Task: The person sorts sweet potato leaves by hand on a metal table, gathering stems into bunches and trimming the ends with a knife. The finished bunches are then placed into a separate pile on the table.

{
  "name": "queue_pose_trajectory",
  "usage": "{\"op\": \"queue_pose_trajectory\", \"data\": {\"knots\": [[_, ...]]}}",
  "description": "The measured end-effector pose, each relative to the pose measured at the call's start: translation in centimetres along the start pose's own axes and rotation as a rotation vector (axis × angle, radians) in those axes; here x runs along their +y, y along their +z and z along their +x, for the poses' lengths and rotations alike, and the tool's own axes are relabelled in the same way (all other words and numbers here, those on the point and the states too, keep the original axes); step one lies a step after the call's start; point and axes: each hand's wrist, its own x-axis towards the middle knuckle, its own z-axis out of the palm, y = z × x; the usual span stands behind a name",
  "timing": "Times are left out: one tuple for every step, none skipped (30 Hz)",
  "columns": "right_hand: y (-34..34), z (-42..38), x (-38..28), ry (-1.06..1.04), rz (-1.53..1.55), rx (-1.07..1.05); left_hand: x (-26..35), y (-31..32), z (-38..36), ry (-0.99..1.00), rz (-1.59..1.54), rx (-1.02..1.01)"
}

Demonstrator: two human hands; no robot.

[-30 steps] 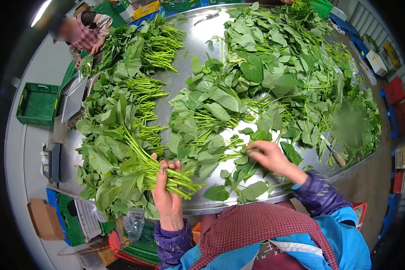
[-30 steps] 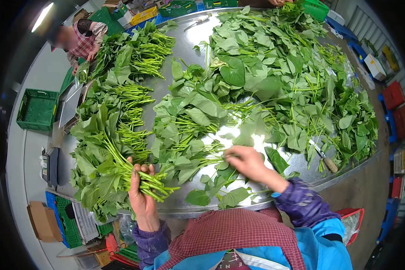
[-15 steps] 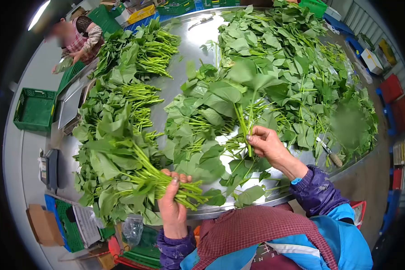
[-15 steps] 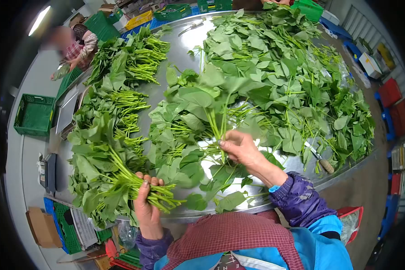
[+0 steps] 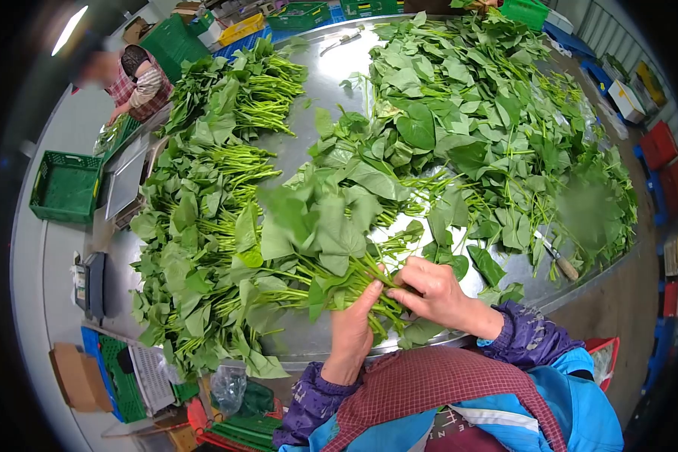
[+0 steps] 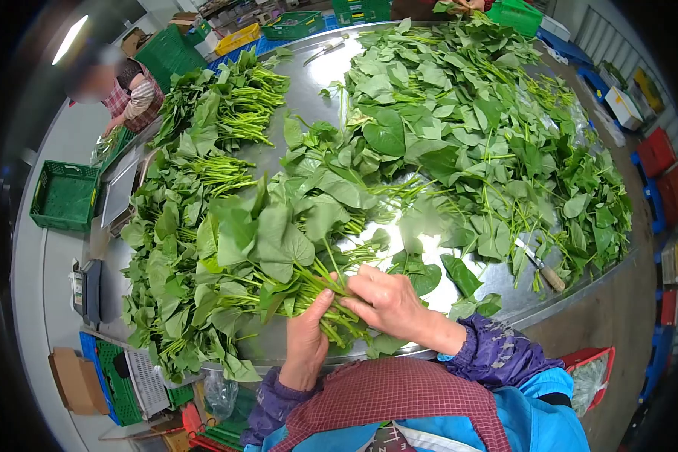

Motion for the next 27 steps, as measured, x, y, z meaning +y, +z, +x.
{"op": "queue_pose_trajectory", "data": {"knots": [[-0.1, -0.1, 0.0, -0.029, -0.055, -0.031, 0.0, -0.3, 0.1, -0.007, 0.027, -0.017], [-0.2, -0.1, -0.2, -0.058, -0.110, -0.062, 0.0, -0.7, 0.1, -0.007, 0.028, -0.015], [-0.5, 0.1, -0.6, -0.062, -0.094, -0.073, 0.0, -1.2, 0.1, -0.022, 0.046, -0.072], [-0.5, 0.1, -0.4, -0.062, -0.094, -0.073, 0.0, -1.4, 0.1, -0.038, 0.064, -0.130], [-0.5, 0.1, -0.1, -0.083, -0.035, -0.063, 0.0, -1.6, -0.1, -0.038, 0.064, -0.130], [-0.4, 0.1, 0.2, -0.105, 0.023, -0.052, 0.1, -1.6, -0.2, -0.071, 0.033, -0.134], [-0.4, 0.1, 0.2, -0.105, 0.022, -0.052, 0.2, -1.6, -0.3, -0.103, 0.001, -0.138], [-0.3, 0.0, 0.2, 0.004, 0.105, -0.054, 0.2, -1.5, -0.4, -0.103, 0.001, -0.139], [-0.3, 0.0, 0.2, 0.112, 0.187, -0.055, 0.2, -1.4, -0.5, -0.082, -0.028, -0.165], [-0.1, -0.1, 0.1, 0.112, 0.187, -0.056, 0.2, -1.2, -0.6, -0.062, -0.057, -0.189], [0.1, -0.3, -0.1, 0.328, 0.421, -0.047, 0.2, -1.1, -0.6, -0.051, -0.093, -0.197], [0.4, -0.4, -0.2, 0.545, 0.654, -0.036, 0.2, -1.1, -0.6, -0.052, -0.093, -0.195], [0.5, -0.3, -0.2, 0.547, 0.656, -0.036, 0.1, -1.2, -0.7, -0.050, -0.047, -0.176], [0.6, -0.2, -0.2, 0.597, 0.722, -0.077, 0.0, -1.2, -0.7, -0.049, -0.002, -0.158], [0.7, -0.1, -0.1, 0.645, 0.788, -0.117, -0.1, -1.3, -0.6, -0.049, 0.000, -0.157], [0.6, -0.1, -0.3, 0.645, 0.789, -0.116, -0.1, -1.4, -0.6, -0.043, 0.005, -0.159], [0.3, 0.0, -0.6, 0.619, 0.746, -0.090, -0.2, -1.4, -0.5, -0.037, 0.010, -0.160], [0.2, 0.0, -0.8, 0.594, 0.703, -0.064, -0.2, -1.3, -0.5, -0.039, 0.011, -0.159], [0.2, -0.2, -0.7, 0.597, 0.703, -0.065, -0.2, -1.2, -0.4, -0.049, 0.027, -0.136], [0.2, -0.4, -0.4, 0.597, 0.678, -0.071, -0.1, -1.0, -0.4, -0.058, 0.043, -0.114], [0.1, -0.6, -0.2, 0.598, 0.652, -0.076, 0.0, -0.9, -0.4, -0.059, 0.043, -0.114], [0.0, -0.6, -0.3, 0.599, 0.652, -0.075, 0.2, -0.9, -0.5, -0.061, 0.035, -0.111], [-0.3, -0.6, -0.5, 0.659, 0.785, 0.001, 0.3, -0.9, -0.5, -0.063, 0.027, -0.109], [-0.7, -0.4, -0.8, 0.717, 0.918, 0.079, 0.7, -1.2, -0.4, -0.066, 0.027, -0.108], [-2.2, 0.1, -1.1, 0.728, 0.952, 0.175, 1.2, -1.8, -0.2, -0.011, -0.089, -0.102], [-3.3, 0.2, 0.4, 0.709, 0.957, 0.313, 1.9, -2.5, -0.1, 0.043, -0.204, -0.094], [-5.4, 0.2, 2.4, 0.603, 1.079, 0.334, 2.6, -3.2, 0.0, 0.104, -0.248, -0.037]]}}
